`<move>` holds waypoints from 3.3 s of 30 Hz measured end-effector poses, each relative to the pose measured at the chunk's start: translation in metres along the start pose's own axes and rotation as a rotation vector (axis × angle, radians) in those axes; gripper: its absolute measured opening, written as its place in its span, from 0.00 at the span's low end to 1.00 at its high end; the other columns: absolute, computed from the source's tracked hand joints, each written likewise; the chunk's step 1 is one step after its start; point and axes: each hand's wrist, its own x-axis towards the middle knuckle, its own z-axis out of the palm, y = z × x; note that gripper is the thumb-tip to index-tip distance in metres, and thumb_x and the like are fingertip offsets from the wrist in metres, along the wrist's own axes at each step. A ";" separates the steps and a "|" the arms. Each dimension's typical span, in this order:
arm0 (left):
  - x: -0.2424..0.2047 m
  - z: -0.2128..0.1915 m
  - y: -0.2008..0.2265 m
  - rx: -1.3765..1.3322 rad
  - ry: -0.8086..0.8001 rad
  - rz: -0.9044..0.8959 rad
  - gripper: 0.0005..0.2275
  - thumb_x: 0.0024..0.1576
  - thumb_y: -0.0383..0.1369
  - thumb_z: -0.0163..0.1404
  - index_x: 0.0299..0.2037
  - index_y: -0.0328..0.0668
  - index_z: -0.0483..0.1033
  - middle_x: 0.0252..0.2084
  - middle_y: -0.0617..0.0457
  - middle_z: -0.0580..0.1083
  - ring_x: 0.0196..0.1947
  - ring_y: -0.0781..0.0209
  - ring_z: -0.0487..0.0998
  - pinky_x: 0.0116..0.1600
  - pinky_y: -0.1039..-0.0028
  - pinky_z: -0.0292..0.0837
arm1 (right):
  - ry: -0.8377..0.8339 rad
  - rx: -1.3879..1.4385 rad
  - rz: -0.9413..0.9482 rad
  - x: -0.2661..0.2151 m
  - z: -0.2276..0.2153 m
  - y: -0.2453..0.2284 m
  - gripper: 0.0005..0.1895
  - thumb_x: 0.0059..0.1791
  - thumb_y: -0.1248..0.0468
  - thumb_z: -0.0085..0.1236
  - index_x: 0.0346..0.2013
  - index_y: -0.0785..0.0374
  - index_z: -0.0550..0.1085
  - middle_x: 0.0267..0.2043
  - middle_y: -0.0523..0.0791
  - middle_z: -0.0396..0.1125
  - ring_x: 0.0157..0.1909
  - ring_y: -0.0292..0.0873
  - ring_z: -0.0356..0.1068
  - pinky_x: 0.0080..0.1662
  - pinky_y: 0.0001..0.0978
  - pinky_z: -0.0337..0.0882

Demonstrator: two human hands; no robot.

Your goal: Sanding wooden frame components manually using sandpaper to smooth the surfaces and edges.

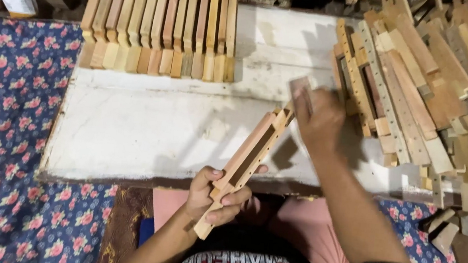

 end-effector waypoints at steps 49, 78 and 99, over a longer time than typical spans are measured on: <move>0.006 0.006 0.009 1.158 0.357 -0.105 0.35 0.61 0.53 0.38 0.60 0.17 0.60 0.16 0.42 0.72 0.14 0.53 0.79 0.21 0.72 0.78 | 0.026 0.717 0.638 0.047 -0.063 -0.055 0.03 0.55 0.65 0.59 0.39 0.60 0.79 0.28 0.45 0.74 0.29 0.33 0.69 0.36 0.25 0.69; 0.004 0.043 -0.012 1.810 0.708 0.186 0.24 0.61 0.35 0.50 0.55 0.09 0.69 0.44 0.20 0.76 0.45 0.28 0.80 0.39 0.54 0.79 | -0.189 0.364 0.494 -0.008 -0.068 -0.108 0.08 0.43 0.69 0.70 0.28 0.59 0.75 0.22 0.48 0.69 0.27 0.48 0.73 0.37 0.37 0.72; 0.015 0.037 0.001 1.049 0.815 0.303 0.20 0.62 0.45 0.48 0.31 0.30 0.66 0.07 0.40 0.66 0.04 0.55 0.66 0.10 0.75 0.61 | -0.170 0.809 0.612 -0.022 -0.095 -0.103 0.11 0.45 0.65 0.71 0.35 0.65 0.75 0.21 0.47 0.65 0.25 0.36 0.63 0.31 0.28 0.67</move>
